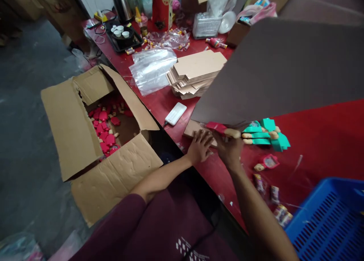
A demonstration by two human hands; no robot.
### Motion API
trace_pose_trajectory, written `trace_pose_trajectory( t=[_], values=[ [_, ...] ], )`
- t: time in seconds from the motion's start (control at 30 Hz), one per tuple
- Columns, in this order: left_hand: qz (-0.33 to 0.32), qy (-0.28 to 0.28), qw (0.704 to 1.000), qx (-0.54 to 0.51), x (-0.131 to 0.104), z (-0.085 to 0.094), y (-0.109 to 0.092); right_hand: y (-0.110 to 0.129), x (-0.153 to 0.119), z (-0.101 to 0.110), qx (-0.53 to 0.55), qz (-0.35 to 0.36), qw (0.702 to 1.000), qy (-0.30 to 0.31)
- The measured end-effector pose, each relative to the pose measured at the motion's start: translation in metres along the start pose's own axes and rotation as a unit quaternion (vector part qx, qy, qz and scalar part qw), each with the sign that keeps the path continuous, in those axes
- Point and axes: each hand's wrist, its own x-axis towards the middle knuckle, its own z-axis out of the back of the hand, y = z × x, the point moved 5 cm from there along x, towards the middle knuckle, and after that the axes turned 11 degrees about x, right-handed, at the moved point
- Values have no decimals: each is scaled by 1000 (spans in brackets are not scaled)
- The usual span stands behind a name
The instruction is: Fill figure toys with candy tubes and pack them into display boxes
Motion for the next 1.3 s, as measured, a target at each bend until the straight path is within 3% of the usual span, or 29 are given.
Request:
trace_pose_trajectory(
  t=[0.13, 0.3, 0.47, 0.53, 0.7, 0.83, 0.9, 0.97, 1.03, 1.1, 1.2, 1.3],
  values=[
    [-11, 17, 998, 58, -2, -16, -8, -16, 6, -45, -11, 4, 996, 87],
    [-23, 13, 998, 59, -1, -16, -8, -21, 9, -54, -42, 27, 980, 193],
    [-16, -7, 999, 48, -4, -18, -8, -25, 23, -72, -65, 12, 972, 225],
    [-14, -5, 999, 52, -4, -21, -9, -30, 24, -80, -66, -11, 978, 199],
    [6, -13, 997, 73, 0, -23, -6, -26, 17, -83, -60, 24, 998, -3],
    [36, 11, 998, 59, -1, -17, -1, -17, 10, -98, -54, -1, 998, 32],
    [25, 19, 998, 57, -1, -11, -2, -13, 7, -90, -61, -17, 998, 26],
    [1, 13, 998, 54, 3, -5, -4, -18, 7, -62, -80, -40, 996, -11],
    [-9, -2, 999, 47, 11, -3, -4, -35, 6, -8, -118, -86, 985, -92],
    [3, -20, 999, 51, 18, -6, -4, -61, -3, 72, -171, -158, 948, -219],
    [15, -49, 996, 69, 19, -12, -5, -97, -27, 207, -239, -267, 842, -404],
    [19, -79, 994, 79, 16, -14, -7, -124, -40, 313, -270, -336, 762, -483]
  ],
)
